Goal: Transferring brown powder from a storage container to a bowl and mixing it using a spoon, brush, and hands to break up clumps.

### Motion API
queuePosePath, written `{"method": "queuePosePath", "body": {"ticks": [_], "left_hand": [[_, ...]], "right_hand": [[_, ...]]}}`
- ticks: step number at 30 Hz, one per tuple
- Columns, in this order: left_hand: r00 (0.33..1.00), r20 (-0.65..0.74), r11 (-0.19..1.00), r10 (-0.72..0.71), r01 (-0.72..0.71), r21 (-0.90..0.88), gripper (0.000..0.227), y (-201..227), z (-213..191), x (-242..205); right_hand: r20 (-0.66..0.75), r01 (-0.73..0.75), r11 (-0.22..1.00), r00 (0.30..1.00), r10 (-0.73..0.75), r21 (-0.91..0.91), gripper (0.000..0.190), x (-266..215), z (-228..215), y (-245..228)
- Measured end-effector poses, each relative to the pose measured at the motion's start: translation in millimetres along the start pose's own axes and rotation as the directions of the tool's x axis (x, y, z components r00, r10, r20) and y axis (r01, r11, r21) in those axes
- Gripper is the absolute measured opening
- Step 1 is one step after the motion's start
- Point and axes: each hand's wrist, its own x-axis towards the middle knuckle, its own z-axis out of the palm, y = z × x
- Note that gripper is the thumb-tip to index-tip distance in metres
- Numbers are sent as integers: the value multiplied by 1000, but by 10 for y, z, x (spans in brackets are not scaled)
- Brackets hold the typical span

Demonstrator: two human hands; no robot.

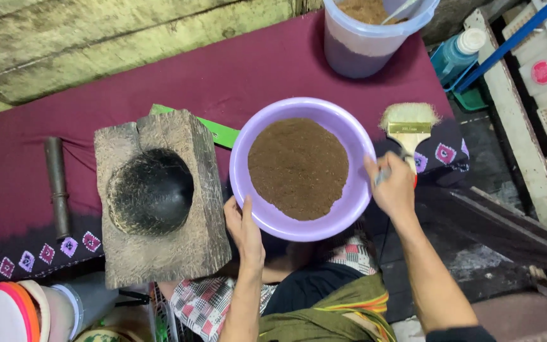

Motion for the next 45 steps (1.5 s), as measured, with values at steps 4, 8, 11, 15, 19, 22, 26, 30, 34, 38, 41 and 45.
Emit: {"method": "queuePosePath", "body": {"ticks": [4, 8, 11, 15, 19, 22, 26, 30, 34, 38, 41, 45], "left_hand": [[998, -55, 998, -26, 29, 49, 36, 76, 65, 257], [998, -63, 977, 25, -11, 212, 27, -166, 66, 625], [998, -5, 967, 58, -55, 248, 21, -40, 83, 599], [977, 157, 954, 145, -180, 240, 14, -54, 165, -97], [959, 186, 943, 215, -253, 216, 10, -229, 69, 265], [945, 205, 927, 256, -300, 224, 10, -235, 35, 155], [949, 212, 955, 232, -264, 137, 13, -170, 16, 165], [932, 253, 950, 259, -293, 108, 14, -174, 119, -188], [932, 319, 948, 172, -245, 205, 23, -37, 13, 150], [946, 247, 948, 210, -258, 185, 17, -417, -102, -57], [933, 258, 946, 251, -293, 140, 14, -334, -67, 54], [933, 294, 960, 205, -250, 124, 17, -224, -75, -384]], "right_hand": [[-18, 24, 995, 1000, -22, 92, 52, 340, 237, 114], [-81, 172, 984, 983, -167, 52, 46, 149, 249, 65], [-113, 185, 982, 977, -180, 30, 42, -242, 87, 151], [-174, 171, 981, 973, -153, 93, 41, -137, -193, 795], [-172, 194, 979, 968, -182, 56, 40, -622, -360, 380], [-166, 130, 981, 980, -106, 144, 40, -701, -364, 540], [-239, 174, 968, 962, -129, 179, 43, -785, -379, 404], [-240, 179, 952, 964, -118, 249, 47, -428, -437, 836], [-58, -34, 914, 996, 63, 404, 35, -959, -385, 496], [-270, 170, 976, 954, -128, 138, 40, -1056, -410, 654], [-226, 140, 983, 968, -111, 115, 41, -1030, -524, 412], [-237, 88, 978, 971, -42, 188, 45, -844, -524, 699]]}}
